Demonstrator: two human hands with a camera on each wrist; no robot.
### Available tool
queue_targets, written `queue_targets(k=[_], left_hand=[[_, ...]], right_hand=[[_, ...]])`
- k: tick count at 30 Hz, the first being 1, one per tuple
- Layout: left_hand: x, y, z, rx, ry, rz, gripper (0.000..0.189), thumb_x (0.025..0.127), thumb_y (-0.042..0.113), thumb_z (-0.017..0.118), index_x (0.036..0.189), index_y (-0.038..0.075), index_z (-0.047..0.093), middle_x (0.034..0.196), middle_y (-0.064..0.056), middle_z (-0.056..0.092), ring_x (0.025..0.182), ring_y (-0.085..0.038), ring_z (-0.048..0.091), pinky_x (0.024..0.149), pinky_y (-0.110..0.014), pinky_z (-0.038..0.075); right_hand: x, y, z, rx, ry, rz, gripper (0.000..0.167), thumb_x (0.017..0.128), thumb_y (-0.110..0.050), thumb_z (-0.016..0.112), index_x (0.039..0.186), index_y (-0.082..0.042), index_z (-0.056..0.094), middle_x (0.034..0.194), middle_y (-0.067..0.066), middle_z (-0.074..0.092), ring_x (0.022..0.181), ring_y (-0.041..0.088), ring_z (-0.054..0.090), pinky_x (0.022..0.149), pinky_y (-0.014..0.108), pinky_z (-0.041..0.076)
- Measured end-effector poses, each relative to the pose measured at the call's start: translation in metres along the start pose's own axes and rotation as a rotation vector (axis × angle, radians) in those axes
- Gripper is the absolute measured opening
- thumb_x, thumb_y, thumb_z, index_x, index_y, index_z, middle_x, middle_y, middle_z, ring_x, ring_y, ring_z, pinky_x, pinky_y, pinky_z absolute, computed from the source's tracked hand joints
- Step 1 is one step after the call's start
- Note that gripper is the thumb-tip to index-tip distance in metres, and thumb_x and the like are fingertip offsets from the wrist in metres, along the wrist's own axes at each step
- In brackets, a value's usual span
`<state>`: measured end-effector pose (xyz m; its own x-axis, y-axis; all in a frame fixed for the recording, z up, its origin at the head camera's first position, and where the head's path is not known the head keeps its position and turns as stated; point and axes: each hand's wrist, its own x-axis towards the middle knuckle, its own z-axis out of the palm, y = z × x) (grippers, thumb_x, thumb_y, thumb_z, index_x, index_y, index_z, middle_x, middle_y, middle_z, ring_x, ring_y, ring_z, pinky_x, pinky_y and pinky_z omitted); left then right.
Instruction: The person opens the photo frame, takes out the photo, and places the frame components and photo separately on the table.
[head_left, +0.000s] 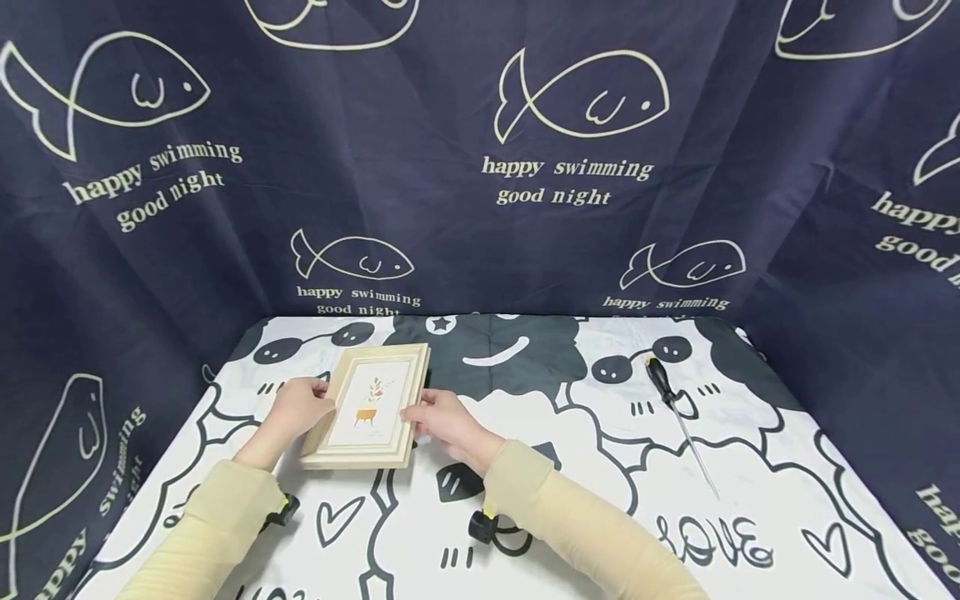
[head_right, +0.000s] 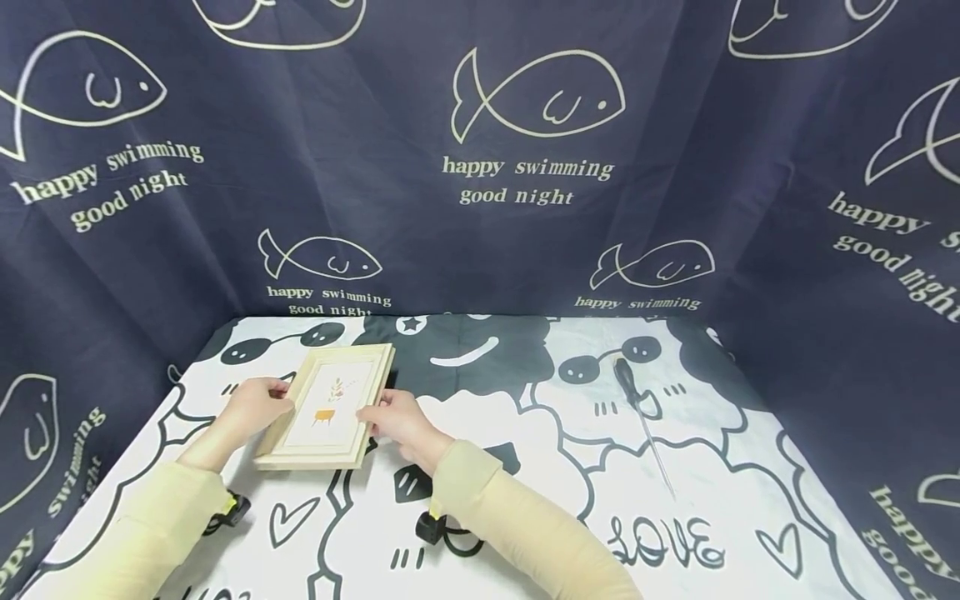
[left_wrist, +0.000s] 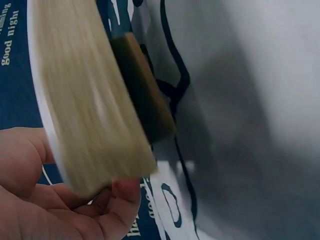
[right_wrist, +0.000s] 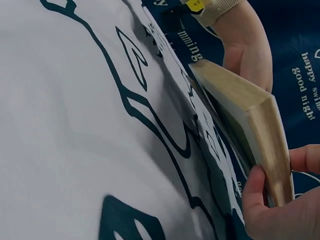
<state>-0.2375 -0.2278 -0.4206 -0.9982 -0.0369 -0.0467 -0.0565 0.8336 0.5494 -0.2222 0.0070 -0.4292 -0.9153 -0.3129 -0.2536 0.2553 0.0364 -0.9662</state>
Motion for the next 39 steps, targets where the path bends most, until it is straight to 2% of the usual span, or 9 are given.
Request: queue_targets(k=[4,8,13,18,28,35,39], left_hand=[[-0.002,0.005,-0.001,-0.006,-0.005,0.003,0.036,0.077,0.010,0.060,0.105,-0.013,0.063,0.089,-0.019,0.066,0.078,-0.027,0.060,0.072,-0.039,0.050],[-0.005,0.012,-0.003,-0.033,-0.011,0.009,0.033,0.078,0.011,0.060,0.101,-0.013,0.064,0.081,-0.015,0.066,0.069,-0.021,0.058,0.061,-0.030,0.048],[-0.006,0.018,-0.004,-0.097,-0.044,-0.013,0.033,0.081,0.009,0.060,0.103,-0.014,0.062,0.081,-0.015,0.064,0.058,-0.012,0.058,0.052,-0.025,0.051],[-0.007,0.024,-0.002,-0.135,-0.094,-0.043,0.034,0.084,0.009,0.060,0.107,-0.016,0.059,0.089,-0.020,0.064,0.062,-0.013,0.061,0.055,-0.028,0.054],[-0.010,0.035,0.001,-0.207,-0.115,-0.072,0.037,0.087,0.014,0.061,0.111,-0.014,0.057,0.101,-0.024,0.061,0.075,-0.020,0.064,0.061,-0.030,0.055],[-0.008,0.040,0.006,-0.260,-0.153,-0.098,0.043,0.089,0.017,0.062,0.119,-0.013,0.054,0.108,-0.025,0.060,0.077,-0.020,0.066,0.063,-0.029,0.056],[-0.007,0.043,0.009,-0.300,-0.159,-0.083,0.047,0.088,0.017,0.064,0.122,-0.014,0.052,0.105,-0.025,0.061,0.068,-0.017,0.066,0.061,-0.029,0.056]], right_hand=[[-0.002,-0.007,-0.004,-0.008,-0.004,-0.012,0.043,0.087,-0.007,0.057,0.127,0.006,0.051,0.110,0.015,0.066,0.092,0.019,0.067,0.077,0.027,0.053],[-0.003,-0.015,-0.010,-0.014,-0.028,-0.014,0.046,0.088,-0.010,0.057,0.131,0.004,0.049,0.113,0.015,0.065,0.096,0.024,0.067,0.080,0.031,0.054],[-0.005,-0.020,-0.018,-0.087,-0.057,-0.020,0.045,0.087,-0.011,0.058,0.129,0.004,0.051,0.109,0.016,0.067,0.089,0.023,0.068,0.075,0.032,0.055],[-0.009,-0.027,-0.025,-0.159,-0.073,0.005,0.043,0.088,-0.013,0.059,0.128,0.002,0.052,0.103,0.014,0.067,0.078,0.019,0.068,0.067,0.031,0.055],[-0.015,-0.042,-0.033,-0.316,-0.098,0.009,0.045,0.088,-0.018,0.065,0.127,0.000,0.050,0.085,0.010,0.067,0.063,0.016,0.066,0.059,0.032,0.056],[-0.018,-0.048,-0.040,-0.354,-0.094,-0.006,0.044,0.088,-0.015,0.064,0.127,0.001,0.049,0.089,0.011,0.067,0.066,0.018,0.068,0.058,0.032,0.056],[-0.022,-0.053,-0.045,-0.365,-0.079,-0.011,0.045,0.087,-0.015,0.065,0.126,0.001,0.049,0.090,0.010,0.066,0.068,0.018,0.068,0.058,0.033,0.056]])
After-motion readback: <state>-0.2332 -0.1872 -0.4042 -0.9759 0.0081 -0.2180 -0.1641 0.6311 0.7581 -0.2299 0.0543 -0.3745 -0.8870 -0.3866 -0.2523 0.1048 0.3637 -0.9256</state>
